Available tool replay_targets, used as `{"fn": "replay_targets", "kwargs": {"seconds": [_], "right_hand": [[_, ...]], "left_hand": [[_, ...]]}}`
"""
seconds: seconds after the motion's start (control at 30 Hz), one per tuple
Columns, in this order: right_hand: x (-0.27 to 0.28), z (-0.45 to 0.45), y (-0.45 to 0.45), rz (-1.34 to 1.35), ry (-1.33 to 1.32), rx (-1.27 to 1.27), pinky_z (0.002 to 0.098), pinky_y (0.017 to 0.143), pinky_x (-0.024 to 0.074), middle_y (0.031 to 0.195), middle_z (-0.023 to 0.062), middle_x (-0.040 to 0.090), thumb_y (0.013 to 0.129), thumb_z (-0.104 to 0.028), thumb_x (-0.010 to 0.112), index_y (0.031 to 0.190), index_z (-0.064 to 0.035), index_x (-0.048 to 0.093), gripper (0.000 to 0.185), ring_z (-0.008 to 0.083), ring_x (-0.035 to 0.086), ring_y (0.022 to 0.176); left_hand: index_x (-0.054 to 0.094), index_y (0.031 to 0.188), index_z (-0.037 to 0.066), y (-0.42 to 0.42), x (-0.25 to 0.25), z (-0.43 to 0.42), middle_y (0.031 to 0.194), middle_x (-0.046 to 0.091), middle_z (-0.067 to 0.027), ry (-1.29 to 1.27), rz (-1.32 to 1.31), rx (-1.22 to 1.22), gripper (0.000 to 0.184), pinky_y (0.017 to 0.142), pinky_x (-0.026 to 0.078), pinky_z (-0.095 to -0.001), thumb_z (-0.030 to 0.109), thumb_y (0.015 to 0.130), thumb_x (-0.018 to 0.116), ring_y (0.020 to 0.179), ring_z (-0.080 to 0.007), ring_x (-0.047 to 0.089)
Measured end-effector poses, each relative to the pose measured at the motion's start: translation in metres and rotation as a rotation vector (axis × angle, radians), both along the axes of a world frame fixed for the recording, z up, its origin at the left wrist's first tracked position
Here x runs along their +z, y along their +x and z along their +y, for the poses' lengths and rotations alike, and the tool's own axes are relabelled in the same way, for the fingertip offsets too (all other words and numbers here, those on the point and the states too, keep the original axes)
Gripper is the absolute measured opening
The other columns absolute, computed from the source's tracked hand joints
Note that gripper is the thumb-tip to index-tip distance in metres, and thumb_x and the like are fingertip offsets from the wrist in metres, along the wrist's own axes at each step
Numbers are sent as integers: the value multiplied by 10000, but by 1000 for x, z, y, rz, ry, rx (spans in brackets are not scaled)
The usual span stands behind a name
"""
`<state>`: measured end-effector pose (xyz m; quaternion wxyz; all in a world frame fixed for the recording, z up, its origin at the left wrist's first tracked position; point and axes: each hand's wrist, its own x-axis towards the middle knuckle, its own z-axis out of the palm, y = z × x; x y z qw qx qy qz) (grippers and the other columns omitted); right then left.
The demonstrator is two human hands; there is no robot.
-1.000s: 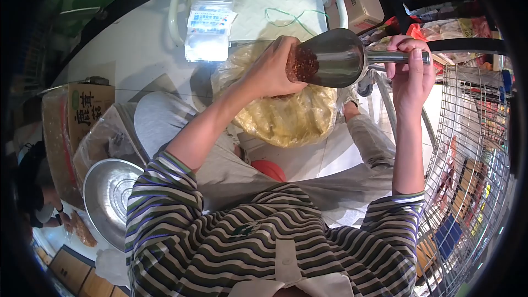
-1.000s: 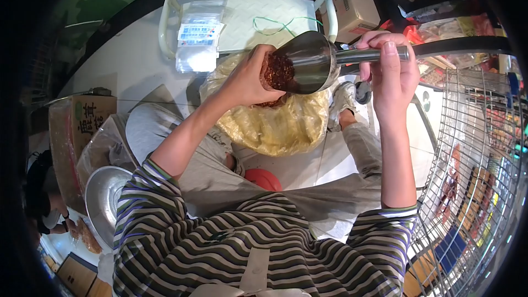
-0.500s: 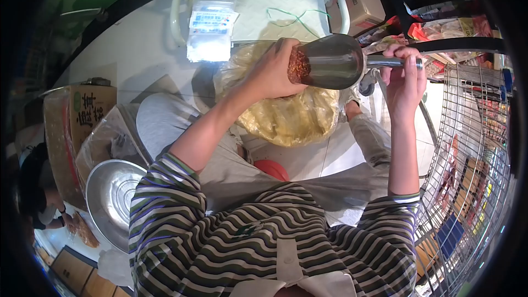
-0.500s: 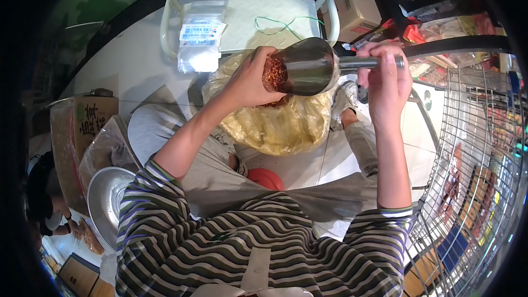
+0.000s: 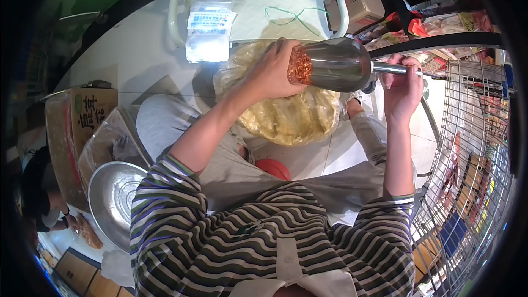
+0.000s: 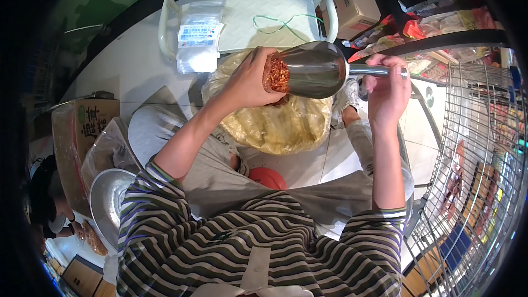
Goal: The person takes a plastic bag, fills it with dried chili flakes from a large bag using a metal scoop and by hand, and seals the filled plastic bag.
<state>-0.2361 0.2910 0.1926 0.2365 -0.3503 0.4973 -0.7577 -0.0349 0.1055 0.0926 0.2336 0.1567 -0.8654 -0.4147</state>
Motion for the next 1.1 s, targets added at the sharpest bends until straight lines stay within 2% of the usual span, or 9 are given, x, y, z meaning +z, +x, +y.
{"fn": "replay_targets", "kwargs": {"seconds": [0.2, 0.27, 0.4, 0.53, 0.67, 0.77, 1.1], "right_hand": [[-20, 5, 1, -149, -17, 44, 276, 599, 414, 997, 188, 619, 1033, -248, 471, 1095, -62, 541, 209, 168, 506, 634], [-30, 6, 2, -230, -36, 10, 266, 604, 394, 1013, 157, 613, 1033, -255, 464, 1126, -63, 571, 239, 162, 480, 654], [-43, 14, -3, -323, -45, -25, 268, 609, 405, 1019, 158, 629, 1030, -252, 469, 1136, -57, 576, 246, 168, 491, 663], [-52, 18, -4, -416, -58, 18, 286, 644, 429, 998, 178, 654, 1028, -257, 482, 1108, -65, 586, 232, 179, 522, 682], [-60, 20, -6, -453, -52, -40, 269, 607, 396, 1009, 142, 638, 1031, -262, 460, 1101, -67, 599, 249, 148, 475, 653], [-66, 23, -2, -557, -53, 22, 279, 611, 394, 1007, 126, 637, 1040, -262, 442, 1062, -75, 604, 248, 150, 475, 654], [-79, 31, -6, -651, -71, -48, 290, 610, 399, 1006, 138, 631, 1041, -272, 434, 1038, -78, 582, 244, 168, 483, 651]], "left_hand": [[415, 1282, 50, 3, 2, 1, 1182, 550, -207, -5, -57, -24, 816, 935, 469, -438, 274, 637, 861, 1106, -390, 565], [417, 1283, 49, 2, 0, 1, 1187, 546, -206, -13, -50, -25, 810, 935, 470, -436, 273, 642, 859, 1108, -389, 564], [426, 1282, 43, 5, 7, 1, 1194, 537, -205, -34, -68, -31, 783, 935, 471, -433, 265, 658, 844, 1116, -388, 559], [427, 1283, 39, 5, 3, 2, 1193, 533, -207, -74, -85, -38, 770, 938, 467, -435, 260, 667, 833, 1118, -392, 555], [431, 1272, 39, 4, 4, 3, 1173, 534, -209, -70, -99, -48, 748, 937, 462, -441, 255, 673, 823, 1110, -395, 554], [432, 1262, 33, 4, 1, 5, 1165, 535, -210, -108, -87, -53, 733, 936, 460, -443, 246, 675, 816, 1105, -394, 555], [433, 1259, 42, 3, 6, 6, 1173, 532, -213, -96, -92, -59, 716, 944, 458, -443, 234, 681, 808, 1105, -401, 559]]}}
